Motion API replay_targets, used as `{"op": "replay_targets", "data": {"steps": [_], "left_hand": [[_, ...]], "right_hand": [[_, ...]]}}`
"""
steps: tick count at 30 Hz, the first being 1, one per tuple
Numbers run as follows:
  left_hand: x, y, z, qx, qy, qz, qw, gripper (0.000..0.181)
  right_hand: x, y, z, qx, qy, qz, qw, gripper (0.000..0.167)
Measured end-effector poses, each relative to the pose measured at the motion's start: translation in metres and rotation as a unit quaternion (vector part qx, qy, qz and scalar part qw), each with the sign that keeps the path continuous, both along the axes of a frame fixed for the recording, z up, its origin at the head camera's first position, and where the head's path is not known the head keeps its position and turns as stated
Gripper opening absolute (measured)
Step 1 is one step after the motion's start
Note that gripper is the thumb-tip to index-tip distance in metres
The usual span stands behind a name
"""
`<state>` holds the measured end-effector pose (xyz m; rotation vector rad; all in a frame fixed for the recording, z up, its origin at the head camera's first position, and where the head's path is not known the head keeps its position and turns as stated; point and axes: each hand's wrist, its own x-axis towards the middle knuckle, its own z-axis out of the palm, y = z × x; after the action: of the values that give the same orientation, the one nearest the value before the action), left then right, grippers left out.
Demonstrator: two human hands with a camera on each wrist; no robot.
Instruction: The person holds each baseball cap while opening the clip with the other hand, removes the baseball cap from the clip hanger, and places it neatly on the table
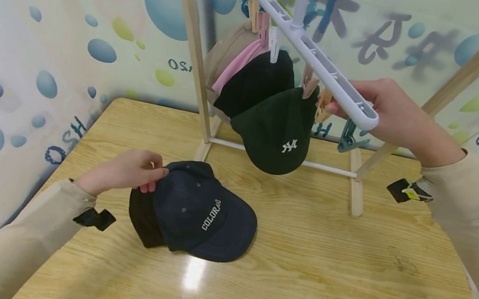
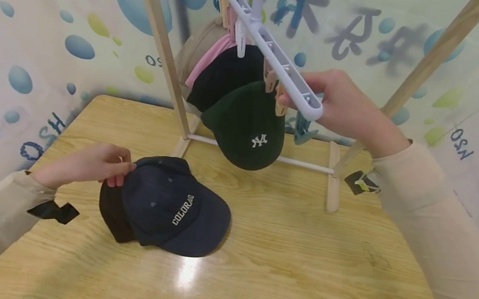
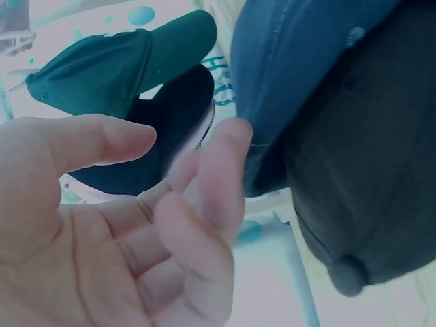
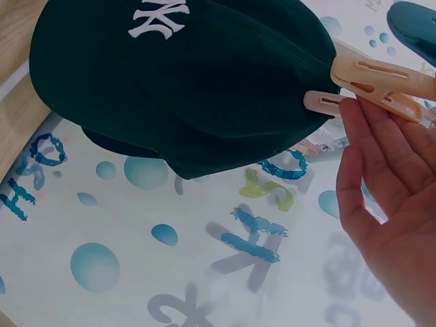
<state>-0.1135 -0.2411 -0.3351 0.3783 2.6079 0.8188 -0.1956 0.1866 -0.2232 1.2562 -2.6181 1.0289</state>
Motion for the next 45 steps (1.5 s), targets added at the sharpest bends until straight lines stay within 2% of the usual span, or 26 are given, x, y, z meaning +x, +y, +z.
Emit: {"op": "replay_targets", "data": {"steps": [5, 13, 17, 23, 29, 33, 38, 41, 45], "left_hand": [[-0.006, 0.009, 0.004, -0.001, 0.029, -0.023, 0.9993, 0.018], [-0.022, 0.027, 0.006, -0.029, 0.084, -0.038, 0.9953, 0.012], [-0.029, 0.036, 0.007, -0.033, 0.108, -0.038, 0.9929, 0.018], [-0.04, 0.054, 0.011, -0.015, 0.106, -0.036, 0.9936, 0.032], [-0.052, 0.072, 0.016, 0.001, 0.145, -0.05, 0.9882, 0.039], [-0.062, 0.084, 0.023, 0.021, 0.182, -0.065, 0.981, 0.041], [-0.071, 0.098, 0.037, 0.005, 0.236, -0.066, 0.9694, 0.043], [-0.075, 0.108, 0.045, -0.006, 0.239, -0.064, 0.9689, 0.046], [-0.08, 0.122, 0.05, 0.009, 0.24, -0.071, 0.9682, 0.051]], "right_hand": [[0.0, 0.0, 0.0, -0.001, -0.001, -0.001, 1.0, 0.011], [0.0, -0.001, -0.001, 0.0, 0.014, 0.004, 0.9999, 0.008], [-0.001, -0.004, -0.001, 0.003, 0.019, -0.001, 0.9998, 0.009], [-0.002, -0.006, 0.0, 0.005, 0.009, -0.006, 0.9999, 0.009], [-0.003, -0.008, 0.001, 0.001, 0.006, 0.001, 1.0, 0.01], [-0.004, -0.009, 0.002, 0.0, 0.005, 0.007, 1.0, 0.011], [-0.004, -0.011, 0.004, 0.001, -0.004, 0.017, 0.9998, 0.012], [-0.004, -0.013, 0.004, -0.004, -0.007, 0.024, 0.9997, 0.013], [-0.003, -0.015, 0.003, -0.011, -0.007, 0.024, 0.9996, 0.014]]}}
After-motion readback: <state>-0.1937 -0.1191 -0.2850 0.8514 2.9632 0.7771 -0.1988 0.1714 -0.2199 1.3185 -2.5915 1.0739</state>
